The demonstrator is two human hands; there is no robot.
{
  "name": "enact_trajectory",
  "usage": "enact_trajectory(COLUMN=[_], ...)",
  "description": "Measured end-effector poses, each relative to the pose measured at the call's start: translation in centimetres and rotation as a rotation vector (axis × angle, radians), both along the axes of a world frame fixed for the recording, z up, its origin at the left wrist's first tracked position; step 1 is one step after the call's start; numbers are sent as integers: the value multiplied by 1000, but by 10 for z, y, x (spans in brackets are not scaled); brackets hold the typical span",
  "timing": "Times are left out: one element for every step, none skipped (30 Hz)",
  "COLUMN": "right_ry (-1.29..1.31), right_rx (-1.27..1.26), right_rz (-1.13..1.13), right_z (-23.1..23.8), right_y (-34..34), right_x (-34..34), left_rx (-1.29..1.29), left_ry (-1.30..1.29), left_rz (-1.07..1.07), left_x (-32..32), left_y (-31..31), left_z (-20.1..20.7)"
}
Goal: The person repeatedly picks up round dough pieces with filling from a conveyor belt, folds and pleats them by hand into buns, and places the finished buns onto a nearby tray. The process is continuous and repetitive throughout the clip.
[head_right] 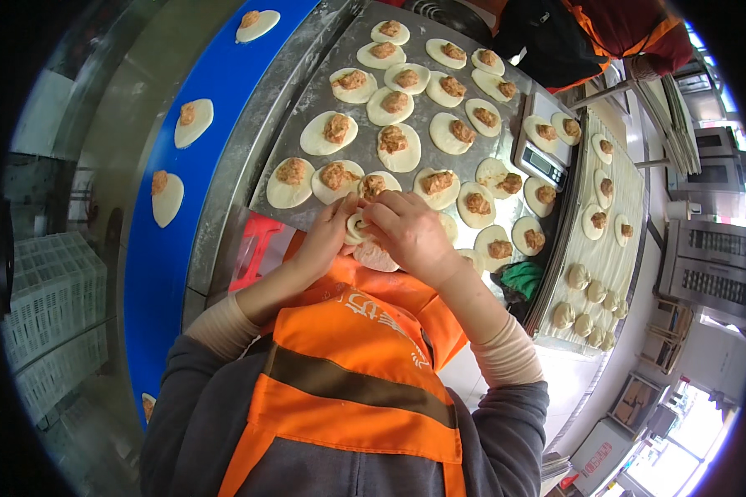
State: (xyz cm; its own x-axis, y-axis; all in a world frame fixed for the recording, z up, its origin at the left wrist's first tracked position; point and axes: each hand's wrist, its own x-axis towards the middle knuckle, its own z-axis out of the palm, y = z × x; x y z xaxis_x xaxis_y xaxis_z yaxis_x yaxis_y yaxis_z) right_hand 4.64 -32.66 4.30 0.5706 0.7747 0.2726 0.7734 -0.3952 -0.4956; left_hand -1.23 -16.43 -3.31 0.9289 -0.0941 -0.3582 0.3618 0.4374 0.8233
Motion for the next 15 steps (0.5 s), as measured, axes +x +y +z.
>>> enact_trajectory(right_ry=[84, 166, 234, 130, 5, -88, -78, -73, -15, -37, -57, -48, -33, -76, -107], right_rx=[51, 103, 156, 117, 64, 88, 80, 51, 64, 57, 41, 33, 30, -20, -34], right_rz=[-29, -60, -95, -46, -39, -3, -9, 3, 44, 48, 30, 59, 85, 82, 96], right_z=[0, -3, -4, -9, -19, -22, -8, -10, 1, -1, 2, 5, 8, 6, 8], right_y=[2, 6, 5, 1, -3, -7, -3, -9, -3, 1, 4, 4, 3, -2, -2], right_x=[-3, -10, -10, -5, -2, 2, 3, 3, 2, 1, 0, 2, 3, 4, 4], left_rx=[25, 33, 41, 24, 84, 188, 195, 141, 94, 139, 199, 97, -11, -120, -130], left_ry=[24, 71, 105, 131, -29, -79, -144, -39, 68, -35, -130, -128, -143, -156, -148], left_rz=[-15, -15, -21, -92, -91, -69, 35, -4, -10, 5, -85, -76, -88, -102, -116], left_x=[0, -5, -5, -7, -9, -10, -12, -6, -3, -1, 0, 3, 1, 1, -4], left_y=[2, 1, 0, 4, 2, 0, -8, -9, -4, -3, 5, 3, 3, 3, 5], left_z=[0, 2, 6, -7, -17, -8, -48, -33, -16, -25, -42, -29, -21, -12, -13])
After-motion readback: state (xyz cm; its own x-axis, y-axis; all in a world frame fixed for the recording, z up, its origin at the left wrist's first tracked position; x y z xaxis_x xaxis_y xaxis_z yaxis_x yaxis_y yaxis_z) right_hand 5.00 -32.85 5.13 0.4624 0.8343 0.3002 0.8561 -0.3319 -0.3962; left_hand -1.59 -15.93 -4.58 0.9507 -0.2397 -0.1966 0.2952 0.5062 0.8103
